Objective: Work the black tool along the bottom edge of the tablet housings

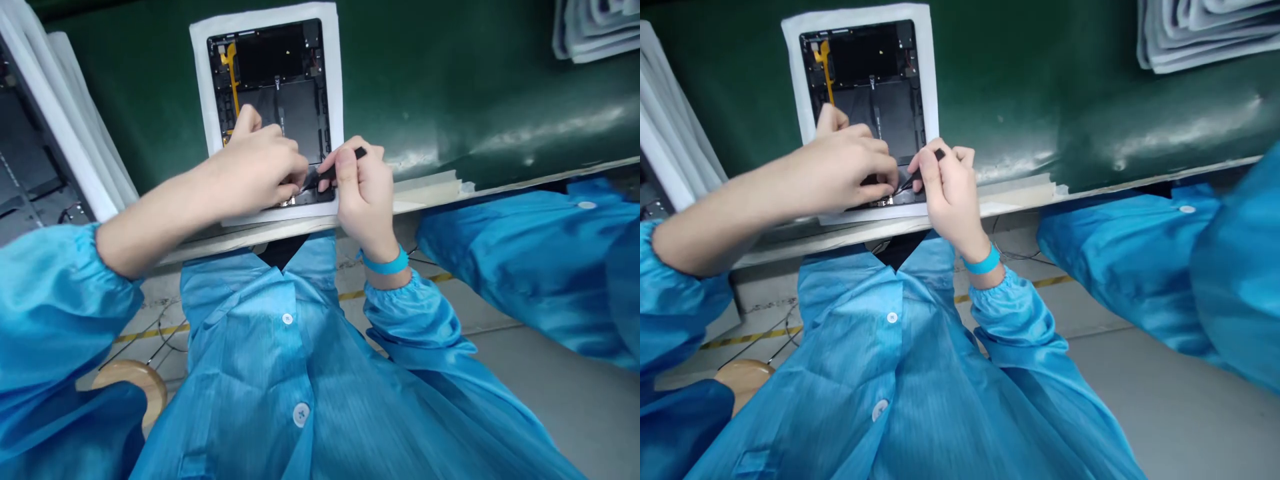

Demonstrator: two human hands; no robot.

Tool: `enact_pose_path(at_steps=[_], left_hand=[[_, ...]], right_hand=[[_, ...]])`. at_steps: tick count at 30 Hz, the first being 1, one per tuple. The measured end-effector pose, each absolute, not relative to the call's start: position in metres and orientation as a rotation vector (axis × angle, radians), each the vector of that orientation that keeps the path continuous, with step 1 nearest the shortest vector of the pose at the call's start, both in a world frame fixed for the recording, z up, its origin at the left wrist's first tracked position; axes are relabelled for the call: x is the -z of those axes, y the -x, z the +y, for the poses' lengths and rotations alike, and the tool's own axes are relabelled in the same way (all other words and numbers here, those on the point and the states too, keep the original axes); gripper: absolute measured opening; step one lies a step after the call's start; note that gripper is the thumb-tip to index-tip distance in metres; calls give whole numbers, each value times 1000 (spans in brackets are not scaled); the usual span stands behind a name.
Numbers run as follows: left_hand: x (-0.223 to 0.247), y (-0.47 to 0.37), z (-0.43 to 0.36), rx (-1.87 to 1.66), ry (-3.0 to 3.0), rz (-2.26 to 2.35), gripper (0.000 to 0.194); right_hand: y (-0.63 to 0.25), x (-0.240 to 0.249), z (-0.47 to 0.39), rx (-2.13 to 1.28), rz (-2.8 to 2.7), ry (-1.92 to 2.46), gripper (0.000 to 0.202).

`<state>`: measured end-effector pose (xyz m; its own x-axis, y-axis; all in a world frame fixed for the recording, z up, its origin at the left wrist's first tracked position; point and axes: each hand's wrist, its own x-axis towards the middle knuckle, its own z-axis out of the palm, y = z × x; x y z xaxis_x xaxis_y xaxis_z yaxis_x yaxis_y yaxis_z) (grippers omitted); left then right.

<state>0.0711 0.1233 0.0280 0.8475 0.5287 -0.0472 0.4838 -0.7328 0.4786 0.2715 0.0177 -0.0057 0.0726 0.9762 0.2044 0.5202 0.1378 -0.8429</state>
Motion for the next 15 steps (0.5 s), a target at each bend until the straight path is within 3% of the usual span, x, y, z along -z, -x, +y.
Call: enact_pose_path(at_steps=[15], left_hand=[[-39,-100,136,309,-2449,965,27]], right_hand=[[-277,2,16,-757,-1733,1463,58]])
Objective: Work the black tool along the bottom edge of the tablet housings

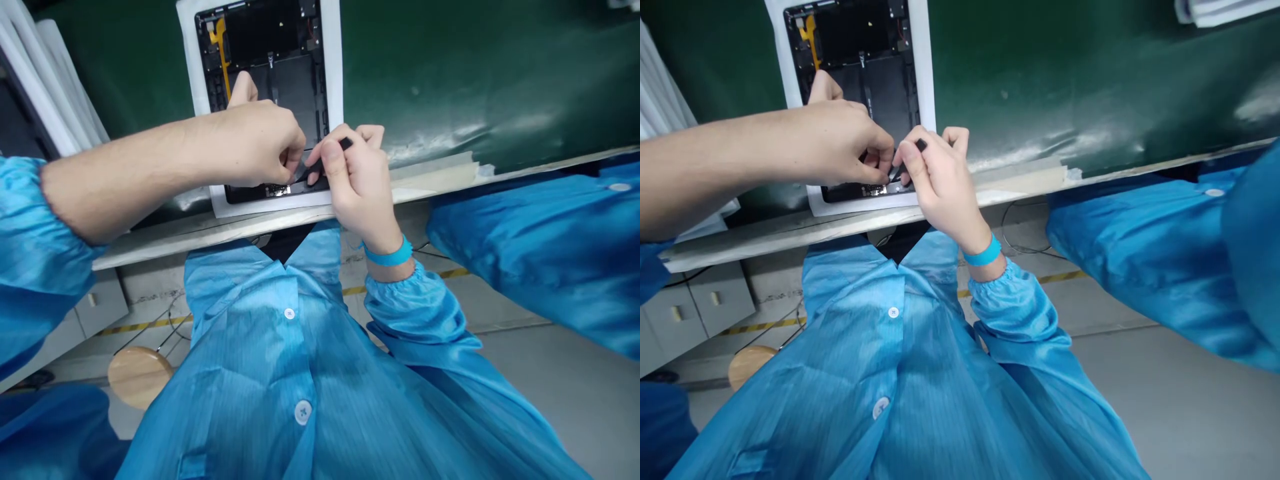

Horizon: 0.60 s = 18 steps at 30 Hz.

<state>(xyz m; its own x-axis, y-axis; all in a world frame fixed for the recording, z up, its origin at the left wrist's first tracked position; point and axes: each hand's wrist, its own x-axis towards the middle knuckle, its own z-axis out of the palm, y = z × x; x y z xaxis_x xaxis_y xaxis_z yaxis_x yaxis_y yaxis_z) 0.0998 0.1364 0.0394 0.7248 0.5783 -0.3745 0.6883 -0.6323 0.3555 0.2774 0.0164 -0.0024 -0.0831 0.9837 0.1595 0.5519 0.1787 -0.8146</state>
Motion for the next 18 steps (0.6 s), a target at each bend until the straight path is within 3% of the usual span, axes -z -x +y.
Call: enact_pose_path(at_steps=[13,18], left_hand=[[-69,-131,133,790,-2530,1078,30],[-46,-112,148,500,-2633,878,29]], right_hand=[[-276,1,15,-712,-1725,1501,63],[-274,-2,15,-694,-1731,1504,63]])
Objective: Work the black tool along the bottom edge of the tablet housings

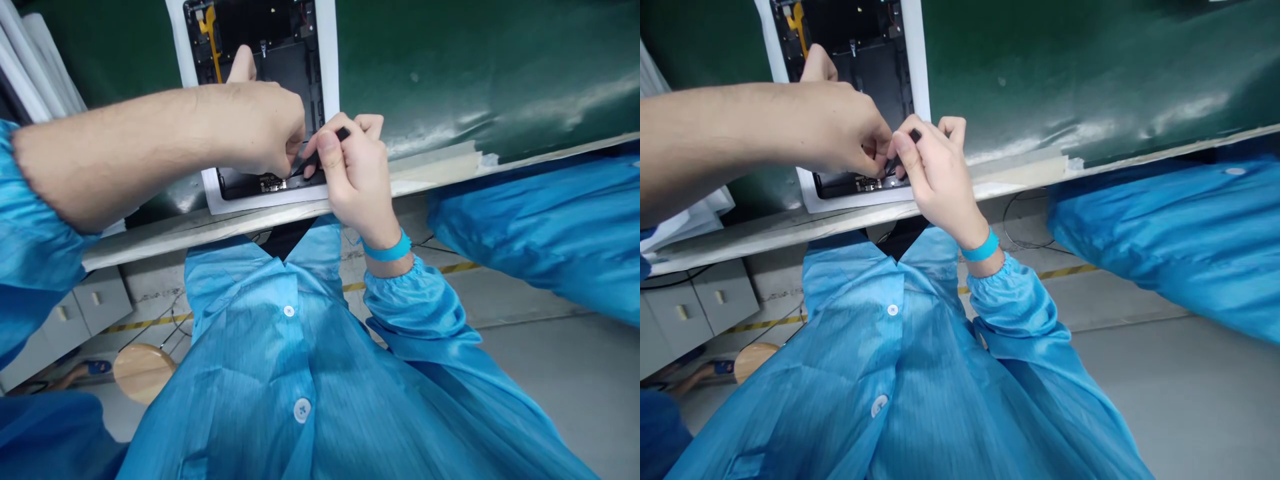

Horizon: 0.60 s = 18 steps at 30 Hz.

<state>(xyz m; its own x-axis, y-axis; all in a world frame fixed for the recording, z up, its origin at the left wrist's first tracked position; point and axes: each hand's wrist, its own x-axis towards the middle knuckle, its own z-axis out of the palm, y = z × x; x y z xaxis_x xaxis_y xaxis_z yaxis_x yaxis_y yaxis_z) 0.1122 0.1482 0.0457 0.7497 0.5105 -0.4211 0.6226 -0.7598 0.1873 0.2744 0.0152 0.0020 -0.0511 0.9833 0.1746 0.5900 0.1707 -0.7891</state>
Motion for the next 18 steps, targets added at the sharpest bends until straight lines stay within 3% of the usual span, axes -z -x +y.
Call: enact_pose_path(at_steps=[4,12,18], left_hand=[[-15,-98,167,117,-2705,548,35],[-32,-115,149,360,-2843,698,41],[-43,-71,118,-112,-2763,682,31]], right_hand=[[-273,0,18,-678,-1742,1462,65],[-276,10,21,-660,-1800,1398,64],[-280,20,26,-622,-1857,1330,56]])
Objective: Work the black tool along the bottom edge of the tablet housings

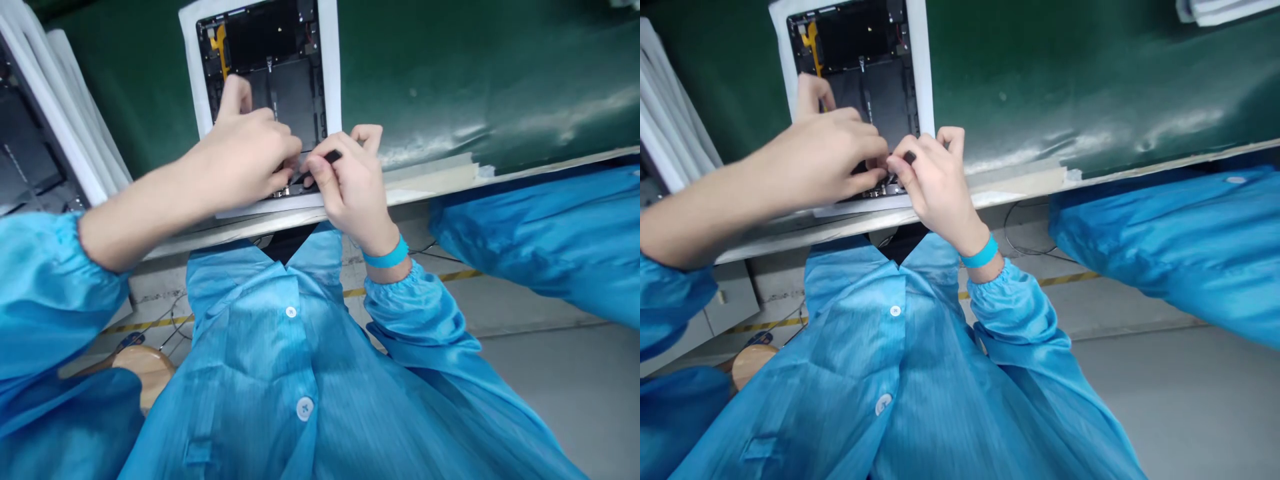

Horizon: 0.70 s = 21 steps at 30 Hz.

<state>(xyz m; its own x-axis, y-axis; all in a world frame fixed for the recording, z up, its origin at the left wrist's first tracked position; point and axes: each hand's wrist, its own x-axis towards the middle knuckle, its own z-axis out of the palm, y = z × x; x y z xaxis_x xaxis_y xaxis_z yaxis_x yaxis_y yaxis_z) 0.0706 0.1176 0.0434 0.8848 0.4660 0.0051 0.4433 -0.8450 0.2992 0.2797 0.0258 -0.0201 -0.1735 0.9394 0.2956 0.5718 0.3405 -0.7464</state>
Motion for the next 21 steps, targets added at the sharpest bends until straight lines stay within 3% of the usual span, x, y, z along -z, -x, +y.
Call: enact_pose_path(at_steps=[8,21], left_hand=[[-21,-27,61,-288,-2765,789,35],[-29,-31,92,-212,-2919,576,30]], right_hand=[[-285,15,28,-741,-1811,1286,50],[-283,11,26,-805,-1735,1352,52]])
